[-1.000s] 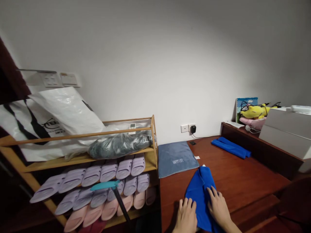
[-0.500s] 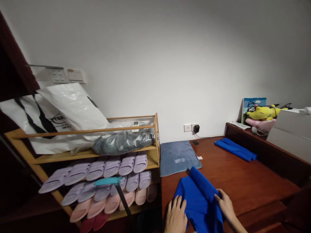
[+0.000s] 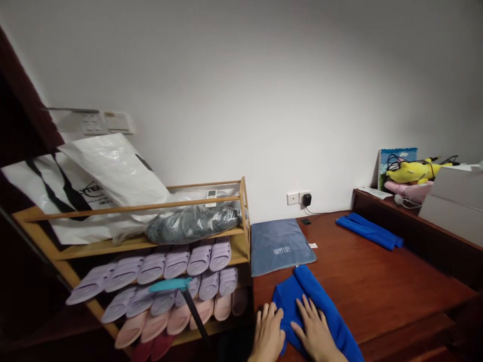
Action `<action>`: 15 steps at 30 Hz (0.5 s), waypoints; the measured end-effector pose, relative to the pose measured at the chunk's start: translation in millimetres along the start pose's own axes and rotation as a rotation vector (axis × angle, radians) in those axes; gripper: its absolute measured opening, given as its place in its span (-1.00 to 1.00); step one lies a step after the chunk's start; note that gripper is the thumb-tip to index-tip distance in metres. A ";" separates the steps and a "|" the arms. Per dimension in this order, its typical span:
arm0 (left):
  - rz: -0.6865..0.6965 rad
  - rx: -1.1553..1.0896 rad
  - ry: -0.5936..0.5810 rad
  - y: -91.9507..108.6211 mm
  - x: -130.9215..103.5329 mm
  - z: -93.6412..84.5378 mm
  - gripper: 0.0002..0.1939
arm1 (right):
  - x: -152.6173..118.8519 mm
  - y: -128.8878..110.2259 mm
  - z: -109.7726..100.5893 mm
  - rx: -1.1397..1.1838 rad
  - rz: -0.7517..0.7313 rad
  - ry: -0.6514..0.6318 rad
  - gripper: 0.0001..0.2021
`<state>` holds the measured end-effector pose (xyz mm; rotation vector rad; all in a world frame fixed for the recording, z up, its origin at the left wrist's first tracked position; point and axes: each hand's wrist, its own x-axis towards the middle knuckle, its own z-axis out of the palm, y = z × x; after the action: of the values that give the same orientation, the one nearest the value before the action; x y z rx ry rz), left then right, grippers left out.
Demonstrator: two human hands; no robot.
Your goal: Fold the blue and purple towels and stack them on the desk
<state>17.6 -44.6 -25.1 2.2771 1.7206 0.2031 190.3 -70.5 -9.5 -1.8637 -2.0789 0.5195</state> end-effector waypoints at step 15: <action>0.021 0.119 0.206 -9.3 -7.9 -7.1 -0.47 | -17.7 185.5 -108.1 -0.544 0.403 0.268 -0.53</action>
<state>4.9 -48.9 -20.8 2.4341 1.8548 0.3612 405.3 -63.7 2.2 -2.5090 -1.7817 -0.2438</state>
